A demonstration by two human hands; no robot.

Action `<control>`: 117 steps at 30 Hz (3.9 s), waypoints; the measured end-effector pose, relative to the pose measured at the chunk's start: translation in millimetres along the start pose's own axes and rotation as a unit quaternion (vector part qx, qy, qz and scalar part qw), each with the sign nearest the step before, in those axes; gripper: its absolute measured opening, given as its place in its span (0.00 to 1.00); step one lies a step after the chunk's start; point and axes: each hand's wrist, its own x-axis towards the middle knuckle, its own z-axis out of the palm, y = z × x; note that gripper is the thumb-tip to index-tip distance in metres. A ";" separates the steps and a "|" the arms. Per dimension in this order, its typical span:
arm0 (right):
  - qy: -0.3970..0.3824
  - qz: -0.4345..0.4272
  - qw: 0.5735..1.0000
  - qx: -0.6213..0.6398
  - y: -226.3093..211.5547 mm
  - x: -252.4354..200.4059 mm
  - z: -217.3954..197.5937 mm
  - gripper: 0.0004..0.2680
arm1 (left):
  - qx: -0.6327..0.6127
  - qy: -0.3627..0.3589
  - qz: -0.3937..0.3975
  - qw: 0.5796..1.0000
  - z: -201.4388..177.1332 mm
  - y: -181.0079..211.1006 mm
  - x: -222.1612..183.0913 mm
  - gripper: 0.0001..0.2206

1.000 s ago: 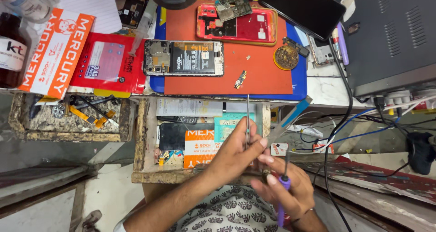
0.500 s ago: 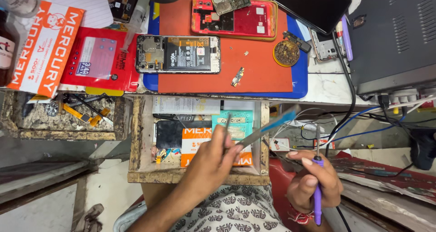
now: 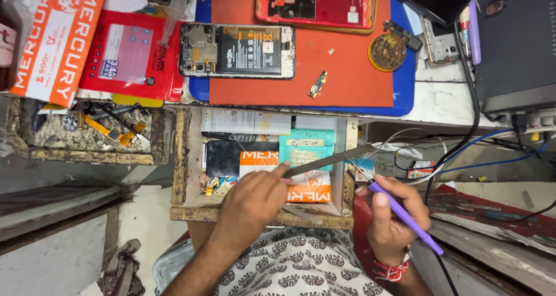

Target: The person holds a small circuit board component and applies a soldering iron to a specific point while holding it in place with tweezers.

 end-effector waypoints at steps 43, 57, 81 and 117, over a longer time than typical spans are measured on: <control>-0.170 -0.093 0.967 -0.165 -0.1 -16.7 -15.1 0.11 | -0.100 -0.044 -0.074 0.991 6.2 9.2 1.2 0.04; -0.032 -0.011 0.985 -0.170 12.2 -11.1 -13.3 0.06 | -0.089 -0.062 -0.068 0.992 5.7 9.5 0.5 0.04; -0.024 -0.011 0.985 -0.169 21.0 -18.4 -18.2 0.08 | -0.072 -0.058 -0.058 0.994 9.7 10.0 1.7 0.03; 0.104 0.204 0.972 0.060 29.3 -10.2 -7.9 0.13 | -0.066 -0.060 -0.033 0.995 10.6 8.8 -0.8 0.05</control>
